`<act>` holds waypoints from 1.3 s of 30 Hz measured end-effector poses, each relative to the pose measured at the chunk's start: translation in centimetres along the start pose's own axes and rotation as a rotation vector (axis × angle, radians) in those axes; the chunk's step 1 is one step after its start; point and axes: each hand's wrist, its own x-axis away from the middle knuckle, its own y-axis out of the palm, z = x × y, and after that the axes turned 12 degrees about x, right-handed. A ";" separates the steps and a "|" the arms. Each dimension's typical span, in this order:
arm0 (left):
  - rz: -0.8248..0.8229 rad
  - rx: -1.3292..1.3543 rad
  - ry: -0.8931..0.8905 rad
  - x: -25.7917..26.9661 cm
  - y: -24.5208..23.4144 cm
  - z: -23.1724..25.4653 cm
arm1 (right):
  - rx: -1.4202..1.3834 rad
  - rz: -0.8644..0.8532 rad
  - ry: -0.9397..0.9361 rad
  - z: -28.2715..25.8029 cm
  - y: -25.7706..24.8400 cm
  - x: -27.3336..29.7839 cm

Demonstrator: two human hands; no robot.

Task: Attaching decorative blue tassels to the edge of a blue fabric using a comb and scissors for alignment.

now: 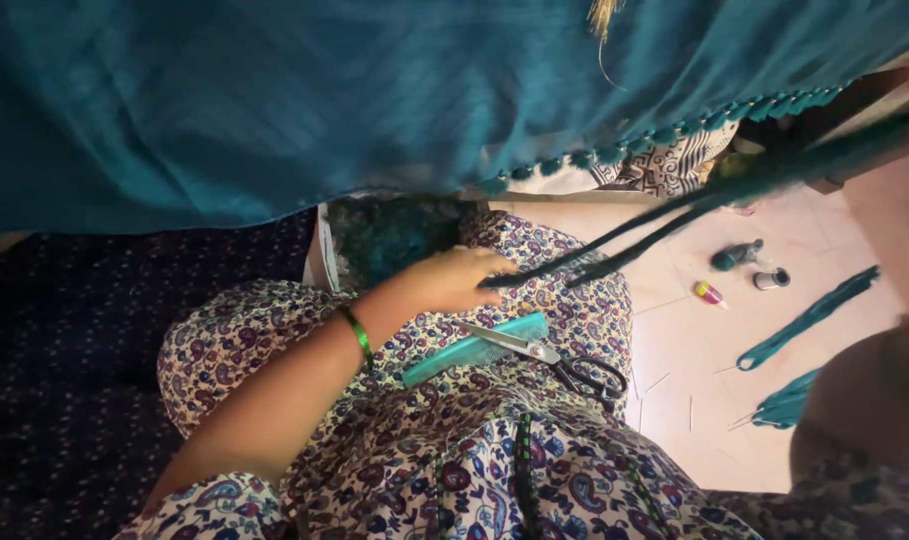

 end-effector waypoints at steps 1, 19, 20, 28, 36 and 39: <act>0.001 -0.001 0.000 0.2 -0.8 1.6 | -0.008 -0.023 0.014 0.0 1.3 0.5; 0.427 0.266 0.481 1.3 -7.1 21.4 | -0.263 0.335 -0.307 -15.8 11.4 4.0; 0.452 0.252 0.480 1.4 -7.1 21.5 | -0.312 0.330 -0.261 -15.9 11.4 4.0; 0.539 -0.141 0.541 2.4 -7.9 22.9 | -0.369 0.204 -0.376 -12.6 12.0 4.3; 0.495 0.123 0.468 2.4 -8.4 20.3 | -0.265 0.118 -0.350 -13.0 11.1 4.2; 0.415 0.338 0.491 1.9 -8.1 20.0 | -0.293 0.119 -0.289 -14.0 10.6 3.9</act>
